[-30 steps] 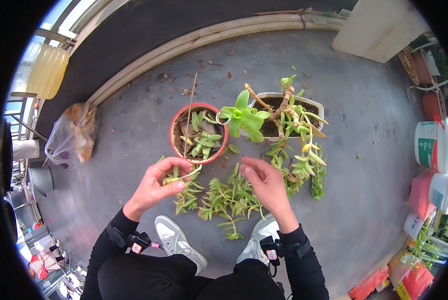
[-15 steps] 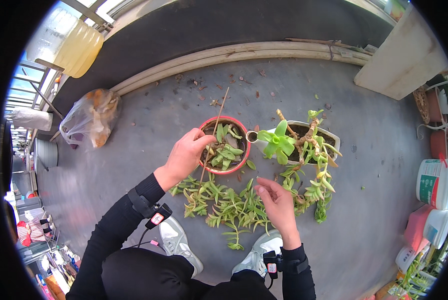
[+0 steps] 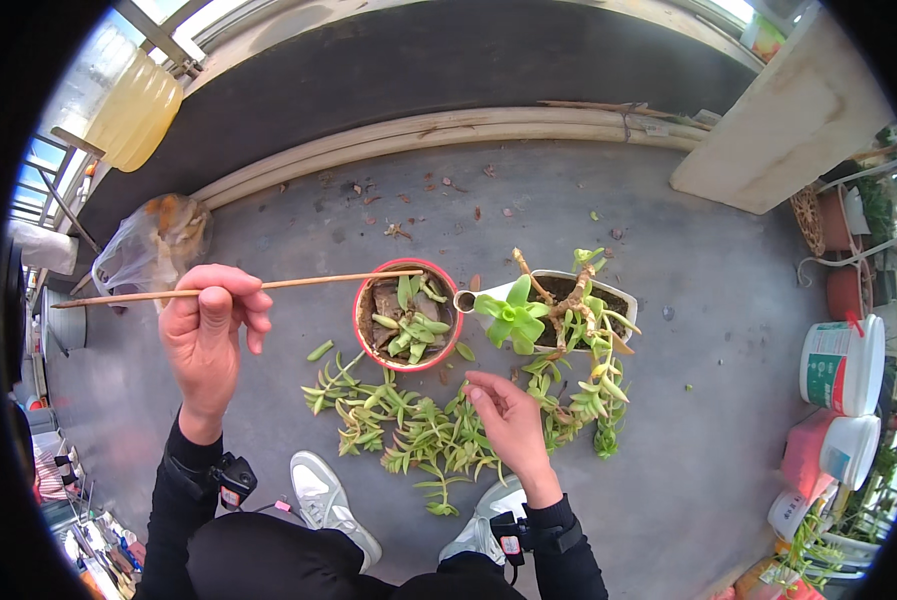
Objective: The person uses a thin wooden stick to loosen soil and gently remove small succulent cuttings from a red pot. They place the cuttings into a white watering-can-shaped planter and arrange them among existing stems.
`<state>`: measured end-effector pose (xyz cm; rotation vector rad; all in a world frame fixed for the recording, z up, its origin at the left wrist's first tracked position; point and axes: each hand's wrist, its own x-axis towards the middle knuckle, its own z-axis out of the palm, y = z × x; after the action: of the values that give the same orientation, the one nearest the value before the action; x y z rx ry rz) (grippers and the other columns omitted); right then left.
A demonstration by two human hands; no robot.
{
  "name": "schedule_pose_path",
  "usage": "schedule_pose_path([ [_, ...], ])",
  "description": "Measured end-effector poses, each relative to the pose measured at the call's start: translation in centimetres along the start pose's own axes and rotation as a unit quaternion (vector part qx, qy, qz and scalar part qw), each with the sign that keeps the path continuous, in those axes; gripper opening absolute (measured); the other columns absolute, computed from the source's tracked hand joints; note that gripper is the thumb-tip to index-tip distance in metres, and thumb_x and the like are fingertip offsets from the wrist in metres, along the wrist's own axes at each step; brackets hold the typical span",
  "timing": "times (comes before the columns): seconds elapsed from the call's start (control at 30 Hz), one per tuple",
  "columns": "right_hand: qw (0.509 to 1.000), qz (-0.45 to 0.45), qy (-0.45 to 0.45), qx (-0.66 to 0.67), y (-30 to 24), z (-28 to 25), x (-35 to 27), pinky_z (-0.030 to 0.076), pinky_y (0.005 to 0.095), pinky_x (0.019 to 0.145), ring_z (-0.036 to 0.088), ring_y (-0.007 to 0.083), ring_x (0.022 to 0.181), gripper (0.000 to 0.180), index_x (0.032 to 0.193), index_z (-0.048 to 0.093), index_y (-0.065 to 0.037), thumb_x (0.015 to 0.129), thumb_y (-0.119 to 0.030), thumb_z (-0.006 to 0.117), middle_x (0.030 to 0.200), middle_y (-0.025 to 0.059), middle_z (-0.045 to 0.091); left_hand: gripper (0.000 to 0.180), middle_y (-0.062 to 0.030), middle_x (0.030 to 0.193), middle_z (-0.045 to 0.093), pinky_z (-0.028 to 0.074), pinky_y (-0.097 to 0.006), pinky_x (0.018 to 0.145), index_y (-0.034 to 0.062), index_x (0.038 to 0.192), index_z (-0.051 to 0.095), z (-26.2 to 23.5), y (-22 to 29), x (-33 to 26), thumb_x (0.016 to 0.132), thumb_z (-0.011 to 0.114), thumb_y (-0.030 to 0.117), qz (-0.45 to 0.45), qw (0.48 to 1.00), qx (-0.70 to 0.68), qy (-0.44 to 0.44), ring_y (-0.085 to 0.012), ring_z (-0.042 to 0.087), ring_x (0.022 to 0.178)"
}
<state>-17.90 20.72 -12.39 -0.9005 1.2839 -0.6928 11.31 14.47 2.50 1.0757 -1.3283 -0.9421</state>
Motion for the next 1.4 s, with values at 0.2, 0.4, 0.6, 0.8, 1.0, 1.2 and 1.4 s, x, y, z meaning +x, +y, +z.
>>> schedule_pose_path([
  [0.2, 1.000, -0.018, -0.007, 0.005, -0.8, 0.6, 0.0, 0.051, 0.0247, 0.089, 0.067, 0.0116, 0.102, 0.030, 0.127, 0.063, 0.001, 0.100, -0.012, 0.060, 0.109, 0.0089, 0.072, 0.021, -0.0080, 0.091, 0.068, 0.048, -0.020, 0.056, -0.0026, 0.099, 0.066, 3.1, -0.5, 1.0, 0.103, 0.056, 0.015, -0.006, 0.994, 0.045, -0.100, -0.0089, 0.063, 0.070],
  [0.4, 1.000, -0.010, -0.002, 0.005, -0.6, 0.5, -0.1, 0.051, 0.0251, 0.089, 0.067, 0.0124, 0.102, 0.030, 0.127, 0.062, 0.001, 0.100, -0.011, 0.059, 0.109, 0.0091, 0.072, 0.013, -0.0108, 0.096, 0.071, 0.053, -0.028, 0.065, -0.0015, 0.098, 0.067, 4.8, -1.5, 1.1, 0.099, 0.061, 0.010, 0.017, 0.987, 0.070, -0.143, -0.0176, 0.065, 0.075],
  [0.6, 1.000, -0.012, -0.007, 0.004, -0.6, 0.8, 0.1, 0.052, 0.0259, 0.090, 0.067, 0.0128, 0.102, 0.030, 0.127, 0.062, 0.002, 0.100, -0.012, 0.059, 0.109, 0.0095, 0.072, 0.020, -0.0117, 0.088, 0.066, 0.048, -0.021, 0.055, -0.0054, 0.098, 0.065, 5.3, -1.8, 1.5, 0.103, 0.053, 0.010, 0.125, 0.970, 0.112, -0.174, -0.0102, 0.061, 0.066],
  [0.8, 1.000, -0.013, -0.020, 0.003, -0.5, 1.2, 0.2, 0.052, 0.0267, 0.090, 0.066, 0.0134, 0.102, 0.031, 0.128, 0.061, 0.002, 0.101, -0.013, 0.059, 0.109, 0.0098, 0.071, 0.004, -0.0118, 0.089, 0.069, 0.053, -0.033, 0.065, -0.0028, 0.096, 0.064, 5.2, -1.3, 1.3, 0.093, 0.062, 0.000, 0.076, 0.975, 0.139, -0.157, -0.0258, 0.065, 0.075],
  [1.0, 1.000, -0.021, -0.012, 0.014, -1.1, 1.4, 0.2, 0.052, 0.0266, 0.088, 0.067, 0.0136, 0.101, 0.031, 0.128, 0.061, 0.002, 0.101, -0.014, 0.058, 0.109, 0.0097, 0.071, 0.004, -0.0116, 0.088, 0.069, 0.054, -0.034, 0.066, -0.0023, 0.094, 0.064, 5.0, -0.4, 1.0, 0.094, 0.062, 0.001, 0.048, 0.974, 0.147, -0.168, -0.0257, 0.066, 0.076],
  [1.2, 0.943, 0.040, -0.045, 0.327, -2.9, 1.9, 0.7, 0.051, 0.0347, 0.098, 0.061, 0.0239, 0.119, 0.046, 0.136, 0.050, 0.005, 0.107, -0.030, 0.047, 0.130, 0.0168, 0.061, 0.008, -0.0108, 0.085, 0.069, 0.054, -0.034, 0.068, -0.0018, 0.093, 0.066, 5.4, 0.0, 0.6, 0.089, 0.069, 0.004, 0.111, 0.961, 0.154, -0.200, -0.0260, 0.066, 0.075],
  [1.4, 0.767, 0.043, -0.089, 0.634, -3.4, 3.9, 3.2, 0.050, 0.0366, 0.106, 0.053, 0.0258, 0.130, 0.041, 0.138, 0.045, 0.000, 0.104, -0.020, 0.052, 0.141, 0.0154, 0.053, 0.013, -0.0099, 0.082, 0.067, 0.054, -0.034, 0.069, -0.0010, 0.092, 0.067, 5.9, 0.2, 0.5, 0.081, 0.074, 0.002, 0.157, 0.947, 0.165, -0.225, -0.0261, 0.066, 0.075],
])
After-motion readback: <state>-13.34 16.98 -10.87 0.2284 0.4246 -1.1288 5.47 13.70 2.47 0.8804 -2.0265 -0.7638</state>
